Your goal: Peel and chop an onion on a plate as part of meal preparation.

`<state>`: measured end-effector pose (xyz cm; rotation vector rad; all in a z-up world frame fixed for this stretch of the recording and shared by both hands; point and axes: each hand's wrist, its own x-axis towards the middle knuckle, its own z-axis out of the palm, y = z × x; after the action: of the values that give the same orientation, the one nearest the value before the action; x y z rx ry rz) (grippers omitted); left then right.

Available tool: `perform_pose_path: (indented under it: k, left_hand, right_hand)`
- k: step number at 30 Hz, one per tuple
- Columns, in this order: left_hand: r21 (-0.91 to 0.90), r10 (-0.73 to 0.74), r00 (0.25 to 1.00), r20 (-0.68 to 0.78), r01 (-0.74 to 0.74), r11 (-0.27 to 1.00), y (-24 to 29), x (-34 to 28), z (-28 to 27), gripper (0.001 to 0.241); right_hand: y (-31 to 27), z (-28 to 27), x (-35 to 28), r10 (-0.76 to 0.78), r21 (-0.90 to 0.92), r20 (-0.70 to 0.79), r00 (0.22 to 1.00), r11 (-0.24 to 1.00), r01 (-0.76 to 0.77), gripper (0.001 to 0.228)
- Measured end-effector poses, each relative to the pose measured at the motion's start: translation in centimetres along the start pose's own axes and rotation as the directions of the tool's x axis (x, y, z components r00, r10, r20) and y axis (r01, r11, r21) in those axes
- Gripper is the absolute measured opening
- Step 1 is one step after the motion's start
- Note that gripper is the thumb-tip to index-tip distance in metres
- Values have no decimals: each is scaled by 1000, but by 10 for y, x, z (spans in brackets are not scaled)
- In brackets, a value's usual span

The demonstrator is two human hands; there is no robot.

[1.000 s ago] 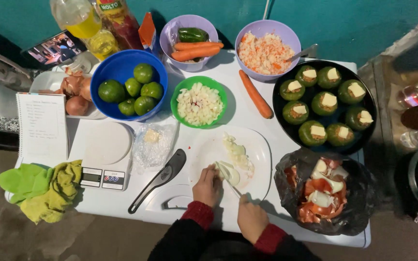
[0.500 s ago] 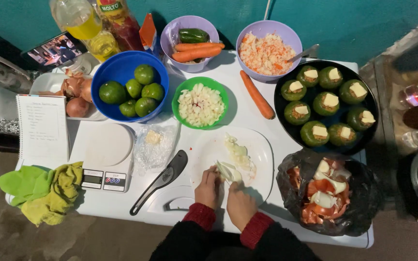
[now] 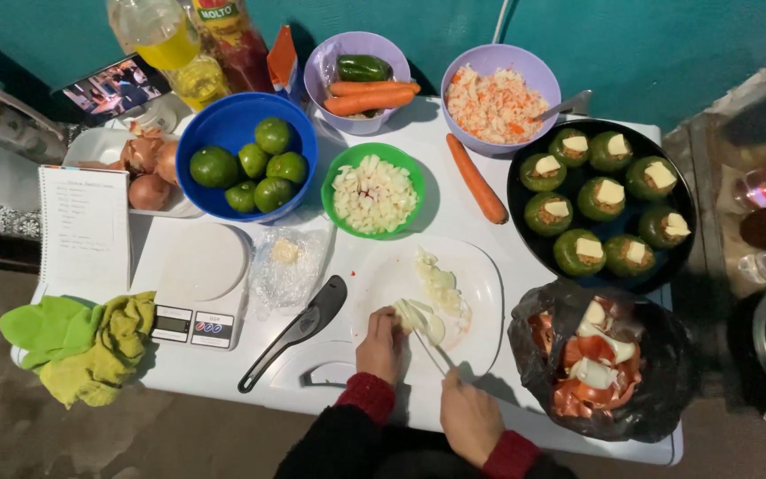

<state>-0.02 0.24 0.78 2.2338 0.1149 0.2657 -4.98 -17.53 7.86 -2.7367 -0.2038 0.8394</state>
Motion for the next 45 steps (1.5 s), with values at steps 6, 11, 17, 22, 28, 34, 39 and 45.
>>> perform_pose_path:
  k: [6, 11, 17, 22, 28, 34, 39, 45]
  left_hand:
    - [46, 27, 999, 35, -28, 999, 8, 3, -6, 29]
    - [24, 95, 995, -31, -94, 995, 13, 3, -9, 21]
    - [38, 37, 999, 10, -38, 999, 13, 6, -12, 20]
    - [80, 20, 985, 171, -34, 996, 19, 12, -20, 46]
    - [263, 318, 937, 143, -346, 901, -11, 4, 1, 65]
    - [327, 252, 940, 229, -318, 890, -4, 7, -10, 82]
    - [184, 215, 931, 295, -276, 943, 2, 17, -24, 65]
    - [173, 264, 869, 420, -362, 916, 0, 39, -36, 56]
  right_hand:
    - [-32, 1, 41, -116, -96, -181, 977, 990, 100, 44]
    - [-33, 13, 60, -29, -23, -133, 991, 999, 26, 34]
    - [-28, 39, 88, -37, -26, -224, 974, 999, 32, 18]
    - [-31, 40, 89, -27, -11, -149, 988, 1000, 25, 19]
    - [-12, 41, 55, -5, -27, -198, 980, 1000, 0, 24]
    - [29, 16, -1, -31, 2, -98, 995, 999, 32, 20]
    - [41, 14, 9, 197, 550, -211, 957, 834, -51, 25]
    - [6, 5, 65, 215, 574, -469, 857, 812, 110, 35]
